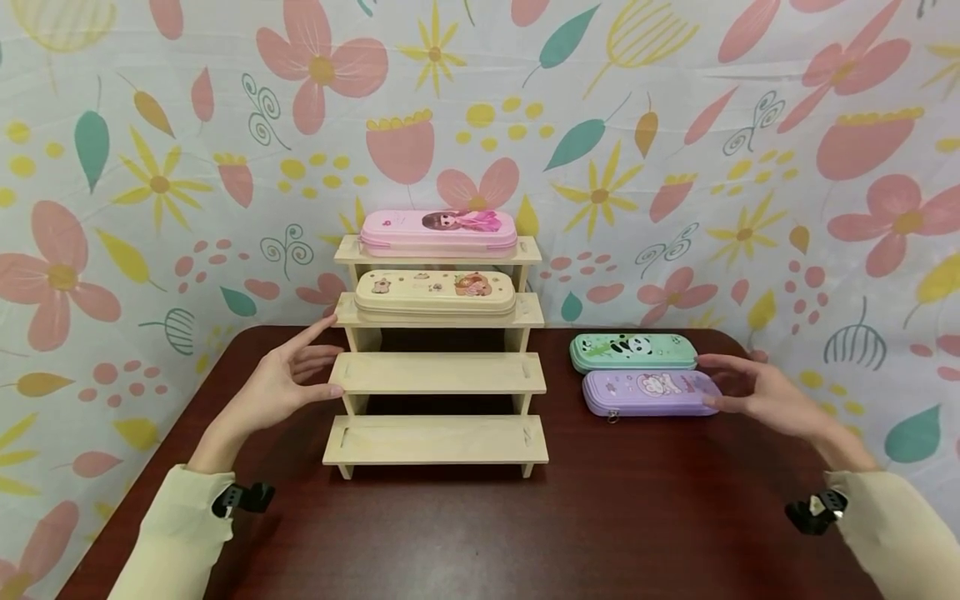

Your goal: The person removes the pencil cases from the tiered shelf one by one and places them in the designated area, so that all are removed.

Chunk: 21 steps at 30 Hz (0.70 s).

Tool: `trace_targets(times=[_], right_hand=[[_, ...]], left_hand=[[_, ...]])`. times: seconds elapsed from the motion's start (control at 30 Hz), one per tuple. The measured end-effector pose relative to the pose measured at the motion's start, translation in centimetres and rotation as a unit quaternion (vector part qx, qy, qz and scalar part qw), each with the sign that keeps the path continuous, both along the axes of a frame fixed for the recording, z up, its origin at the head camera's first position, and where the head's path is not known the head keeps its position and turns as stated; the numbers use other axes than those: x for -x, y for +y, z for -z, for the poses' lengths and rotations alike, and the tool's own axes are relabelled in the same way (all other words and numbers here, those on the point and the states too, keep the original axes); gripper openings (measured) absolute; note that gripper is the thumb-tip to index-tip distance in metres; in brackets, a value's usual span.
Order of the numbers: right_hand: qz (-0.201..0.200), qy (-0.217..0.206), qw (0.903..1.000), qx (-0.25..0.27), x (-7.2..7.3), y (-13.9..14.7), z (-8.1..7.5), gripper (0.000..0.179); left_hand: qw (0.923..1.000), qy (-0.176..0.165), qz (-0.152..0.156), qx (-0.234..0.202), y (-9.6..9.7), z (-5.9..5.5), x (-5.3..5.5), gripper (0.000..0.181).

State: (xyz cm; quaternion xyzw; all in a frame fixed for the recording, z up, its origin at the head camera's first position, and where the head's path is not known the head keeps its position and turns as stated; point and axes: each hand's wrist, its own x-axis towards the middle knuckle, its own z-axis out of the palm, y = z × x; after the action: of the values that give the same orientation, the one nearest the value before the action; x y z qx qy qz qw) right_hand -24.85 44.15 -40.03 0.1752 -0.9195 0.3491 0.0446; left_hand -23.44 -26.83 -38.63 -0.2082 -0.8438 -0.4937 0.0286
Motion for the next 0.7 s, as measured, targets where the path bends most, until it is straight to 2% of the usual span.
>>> trace_targets(times=[0.3, 0.7], right_hand=[[0.009, 0.006, 0.9996, -0.026, -0.5, -4.5, -3.2, 0.059], [-0.044, 0.057, 0.9971, -0.023, -0.1, -11.0, -6.1, 0.054]], left_hand=[[1.0000, 0.006, 0.000, 0.004, 0.0, 0.1, -0.1, 0.100], [1.0000, 0.007, 0.001, 0.004, 0.0, -0.1, -0.1, 0.100]])
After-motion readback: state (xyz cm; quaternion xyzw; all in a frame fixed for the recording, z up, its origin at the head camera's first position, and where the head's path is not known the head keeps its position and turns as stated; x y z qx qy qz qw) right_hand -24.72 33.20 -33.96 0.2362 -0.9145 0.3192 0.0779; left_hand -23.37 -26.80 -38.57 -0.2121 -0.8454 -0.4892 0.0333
